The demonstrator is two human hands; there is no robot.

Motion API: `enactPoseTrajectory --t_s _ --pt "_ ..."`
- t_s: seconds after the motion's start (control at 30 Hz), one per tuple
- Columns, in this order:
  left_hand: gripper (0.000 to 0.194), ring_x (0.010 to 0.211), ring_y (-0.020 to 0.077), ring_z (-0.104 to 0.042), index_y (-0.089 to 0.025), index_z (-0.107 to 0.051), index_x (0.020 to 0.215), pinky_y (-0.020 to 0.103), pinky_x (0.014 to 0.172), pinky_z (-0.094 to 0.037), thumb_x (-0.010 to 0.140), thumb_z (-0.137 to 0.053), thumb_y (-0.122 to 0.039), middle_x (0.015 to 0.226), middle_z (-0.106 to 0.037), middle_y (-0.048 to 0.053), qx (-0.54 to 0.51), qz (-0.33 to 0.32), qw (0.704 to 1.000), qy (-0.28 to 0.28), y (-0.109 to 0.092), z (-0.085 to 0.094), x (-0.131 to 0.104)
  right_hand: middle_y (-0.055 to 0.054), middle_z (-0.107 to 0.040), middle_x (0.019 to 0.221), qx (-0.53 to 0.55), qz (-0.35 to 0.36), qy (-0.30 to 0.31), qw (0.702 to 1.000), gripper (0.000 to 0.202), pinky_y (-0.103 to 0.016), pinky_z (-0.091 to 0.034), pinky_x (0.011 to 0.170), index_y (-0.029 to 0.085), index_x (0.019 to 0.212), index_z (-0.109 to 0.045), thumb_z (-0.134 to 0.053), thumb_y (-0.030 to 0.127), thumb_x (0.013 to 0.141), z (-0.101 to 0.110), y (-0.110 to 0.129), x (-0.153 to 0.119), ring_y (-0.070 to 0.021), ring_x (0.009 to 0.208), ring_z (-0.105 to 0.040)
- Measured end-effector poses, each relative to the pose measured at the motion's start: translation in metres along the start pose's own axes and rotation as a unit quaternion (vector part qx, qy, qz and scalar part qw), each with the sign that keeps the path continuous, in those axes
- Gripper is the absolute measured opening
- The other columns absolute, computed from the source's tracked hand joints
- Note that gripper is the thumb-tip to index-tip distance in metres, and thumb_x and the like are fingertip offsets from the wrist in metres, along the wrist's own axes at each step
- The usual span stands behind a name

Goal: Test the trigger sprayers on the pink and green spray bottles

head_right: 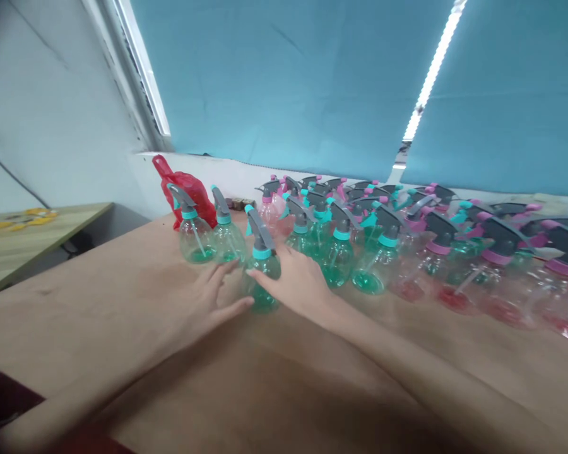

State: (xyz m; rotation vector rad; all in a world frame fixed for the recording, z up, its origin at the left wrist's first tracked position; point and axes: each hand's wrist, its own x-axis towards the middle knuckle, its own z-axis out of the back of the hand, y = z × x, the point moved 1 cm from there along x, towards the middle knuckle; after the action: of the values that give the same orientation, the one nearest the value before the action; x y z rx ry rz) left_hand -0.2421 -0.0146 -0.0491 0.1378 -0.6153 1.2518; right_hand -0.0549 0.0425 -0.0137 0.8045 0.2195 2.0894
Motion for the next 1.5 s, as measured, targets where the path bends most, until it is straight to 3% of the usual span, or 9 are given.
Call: enactPoseTrajectory --t_s 0.1,0.2,0.33,0.47,0.73,0.97,1.23,1.37,1.5 --pt "0.075 0.119 0.0296 -0.052 -0.024 -0.027 0.141 0.043 0.095 -0.045 0.083 -0.061 -0.057 0.130 -0.053 0.010 -0.106 0.000 0.992 0.074 -0.024 -0.011 -0.009 -0.004 -0.067 0.077 -0.009 0.017 0.029 0.999 0.039 -0.034 -0.043 0.059 0.021 0.106 -0.060 -0.056 0.051 0.081 0.023 -0.004 -0.024 -0.0247 0.071 -0.063" --pt "0.077 0.125 0.0314 -0.046 -0.026 -0.025 0.143 0.048 0.101 -0.039 0.082 -0.066 -0.050 0.138 -0.048 0.010 -0.230 0.021 0.962 0.146 -0.050 -0.019 -0.011 -0.005 -0.064 0.080 -0.022 0.015 0.036 0.999 0.037 -0.037 -0.043 0.064 0.021 0.095 -0.061 -0.057 0.054 0.079 0.044 -0.017 -0.044 -0.0250 0.076 -0.060" --pt "0.072 0.125 0.0315 -0.045 -0.025 -0.032 0.138 0.050 0.103 -0.036 0.080 -0.069 -0.047 0.137 -0.048 0.010 -0.265 -0.003 0.951 0.159 -0.086 -0.029 -0.006 -0.003 -0.064 0.096 0.079 -0.026 0.037 0.996 0.041 -0.038 -0.045 0.074 0.022 0.094 -0.057 -0.059 0.059 0.077 0.071 -0.040 -0.065 -0.0232 0.089 -0.058" --pt "0.073 0.120 0.0329 -0.048 -0.024 -0.035 0.136 0.051 0.099 -0.039 0.078 -0.072 -0.049 0.130 -0.051 0.011 -0.273 -0.024 0.945 0.177 -0.123 -0.044 0.005 -0.002 -0.061 0.099 0.221 -0.105 0.030 0.969 0.048 -0.034 -0.045 0.074 0.023 0.105 -0.052 -0.068 0.055 0.072 0.096 -0.057 -0.079 -0.0198 0.089 -0.057" --pt "0.076 0.115 0.0324 -0.050 -0.018 -0.038 0.129 0.048 0.096 -0.041 0.073 -0.074 -0.054 0.123 -0.053 0.014 -0.287 -0.054 0.937 0.193 -0.186 -0.088 0.029 0.006 -0.042 0.069 0.295 -0.112 -0.062 0.947 0.022 -0.027 -0.035 0.056 0.024 0.080 -0.048 -0.061 0.041 0.082 0.116 -0.103 -0.099 -0.0118 0.062 -0.041" --pt "0.092 0.127 0.0335 -0.039 -0.015 -0.025 0.144 0.049 0.104 -0.034 0.076 -0.070 -0.057 0.140 -0.042 0.017 -0.199 -0.148 0.936 0.250 -0.185 -0.108 0.037 0.007 -0.038 0.060 0.304 -0.127 -0.062 0.942 0.013 -0.025 -0.031 0.047 0.024 0.074 -0.046 -0.053 0.015 0.070 0.138 -0.133 -0.105 -0.0101 0.051 -0.035" --pt "0.080 0.139 0.0342 -0.022 -0.014 -0.032 0.144 0.053 0.110 -0.021 0.084 -0.056 -0.060 0.151 -0.028 0.016 -0.102 -0.194 0.926 0.306 -0.178 -0.109 0.039 0.006 -0.036 0.055 0.281 -0.157 -0.023 0.947 0.010 -0.026 -0.027 0.045 0.025 0.069 -0.048 -0.051 0.017 0.063 0.151 -0.130 -0.099 -0.0111 0.047 -0.030" --pt "0.078 0.140 0.0331 -0.019 -0.015 -0.032 0.145 0.054 0.110 -0.021 0.086 -0.053 -0.061 0.152 -0.026 0.016 -0.090 -0.198 0.923 0.318 -0.178 -0.110 0.038 0.007 -0.033 0.054 0.280 -0.138 -0.033 0.949 0.018 -0.025 -0.024 0.041 0.024 0.058 -0.035 -0.050 0.017 0.065 0.151 -0.135 -0.101 -0.0094 0.045 -0.027" --pt "0.078 0.140 0.0333 -0.018 -0.015 -0.031 0.146 0.054 0.110 -0.020 0.086 -0.054 -0.060 0.153 -0.026 0.015 -0.096 -0.198 0.921 0.323 -0.177 -0.110 0.038 0.006 -0.039 0.057 0.273 -0.152 -0.037 0.949 0.008 -0.025 -0.030 0.043 0.024 0.062 -0.045 -0.051 0.019 0.066 0.151 -0.140 -0.104 -0.0098 0.045 -0.030"
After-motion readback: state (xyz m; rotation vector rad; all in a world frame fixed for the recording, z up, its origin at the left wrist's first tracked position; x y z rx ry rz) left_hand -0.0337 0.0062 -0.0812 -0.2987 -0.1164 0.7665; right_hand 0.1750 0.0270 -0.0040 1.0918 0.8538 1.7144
